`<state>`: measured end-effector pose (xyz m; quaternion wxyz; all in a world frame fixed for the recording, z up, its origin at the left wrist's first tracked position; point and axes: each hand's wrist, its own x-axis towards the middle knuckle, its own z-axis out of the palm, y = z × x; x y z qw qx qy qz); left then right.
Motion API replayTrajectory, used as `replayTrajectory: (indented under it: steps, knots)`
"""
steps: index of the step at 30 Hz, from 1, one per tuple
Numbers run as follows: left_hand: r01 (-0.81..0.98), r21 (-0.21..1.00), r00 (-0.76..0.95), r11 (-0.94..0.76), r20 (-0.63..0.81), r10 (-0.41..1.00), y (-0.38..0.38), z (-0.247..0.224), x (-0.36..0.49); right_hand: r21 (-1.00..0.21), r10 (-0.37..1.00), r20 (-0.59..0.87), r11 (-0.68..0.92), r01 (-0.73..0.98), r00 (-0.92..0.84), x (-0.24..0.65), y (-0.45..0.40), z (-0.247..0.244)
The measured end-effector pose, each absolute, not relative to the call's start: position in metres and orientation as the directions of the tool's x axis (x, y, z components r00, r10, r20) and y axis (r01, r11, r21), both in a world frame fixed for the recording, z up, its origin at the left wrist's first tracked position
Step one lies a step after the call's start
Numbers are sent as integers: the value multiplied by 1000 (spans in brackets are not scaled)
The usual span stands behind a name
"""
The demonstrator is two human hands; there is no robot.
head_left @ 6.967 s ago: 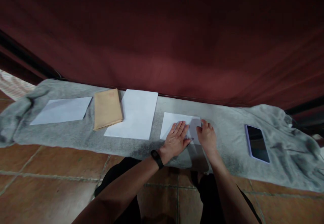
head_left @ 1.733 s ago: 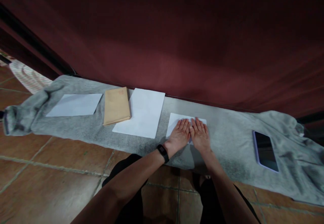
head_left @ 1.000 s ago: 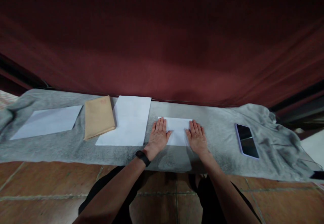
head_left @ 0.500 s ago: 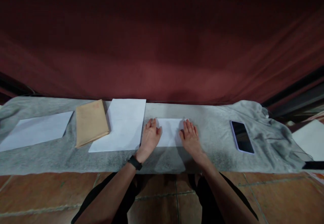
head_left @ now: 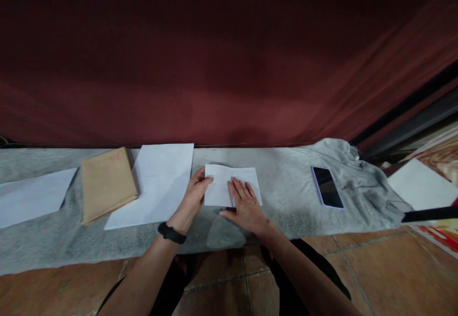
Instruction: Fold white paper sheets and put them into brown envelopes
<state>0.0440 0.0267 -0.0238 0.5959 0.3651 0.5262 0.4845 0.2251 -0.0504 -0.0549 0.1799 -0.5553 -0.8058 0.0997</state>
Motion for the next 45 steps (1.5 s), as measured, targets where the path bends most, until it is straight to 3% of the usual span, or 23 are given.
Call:
replayTrajectory:
  steps: [3,5,8,10,13,17,22,28,31,34,37,42,45]
  knots:
    - [-294,919,6,264,-274,962,28,-13,45,-458,941,203,337,823,-272,224,-50,-42]
    - [-318,905,75,283,-274,959,29,-10,47,-599,964,213,259,757,-161,227,-47,-32]
    - [-246,906,166,346,-312,936,27,-14,53,-863,975,200,130,489,94,237,-37,-17]
    - [-188,912,166,364,-336,927,21,-19,60,-970,953,146,85,230,265,243,-30,-9]
    - [-238,895,231,377,-324,917,10,-26,72,-995,936,69,89,-43,345,247,-23,-6]
    - [-329,872,293,362,-270,917,2,-31,78,-992,961,13,48,-121,277,250,-19,-16]
    - [-136,952,210,275,-244,947,20,-38,56,-970,909,-132,-36,-241,396,271,-19,-34]
    - [107,981,153,163,-178,972,45,-46,24,-981,904,-194,-181,-72,380,296,-21,-52]
    - [277,953,120,121,-160,980,49,-50,21,-957,937,-161,-225,184,309,299,-24,-62]
    - [490,871,94,42,-101,990,49,-53,26,-821,955,-64,-215,530,288,298,-29,-70]
    - [668,742,98,-55,-14,995,47,-52,31,-619,972,-5,-187,763,234,297,-37,-72]
    - [795,578,146,-186,117,982,40,-46,36,-331,978,82,-154,931,191,297,-44,-61]
    - [863,439,165,-249,220,961,29,-42,46,-310,952,237,-115,944,194,292,-38,-54]
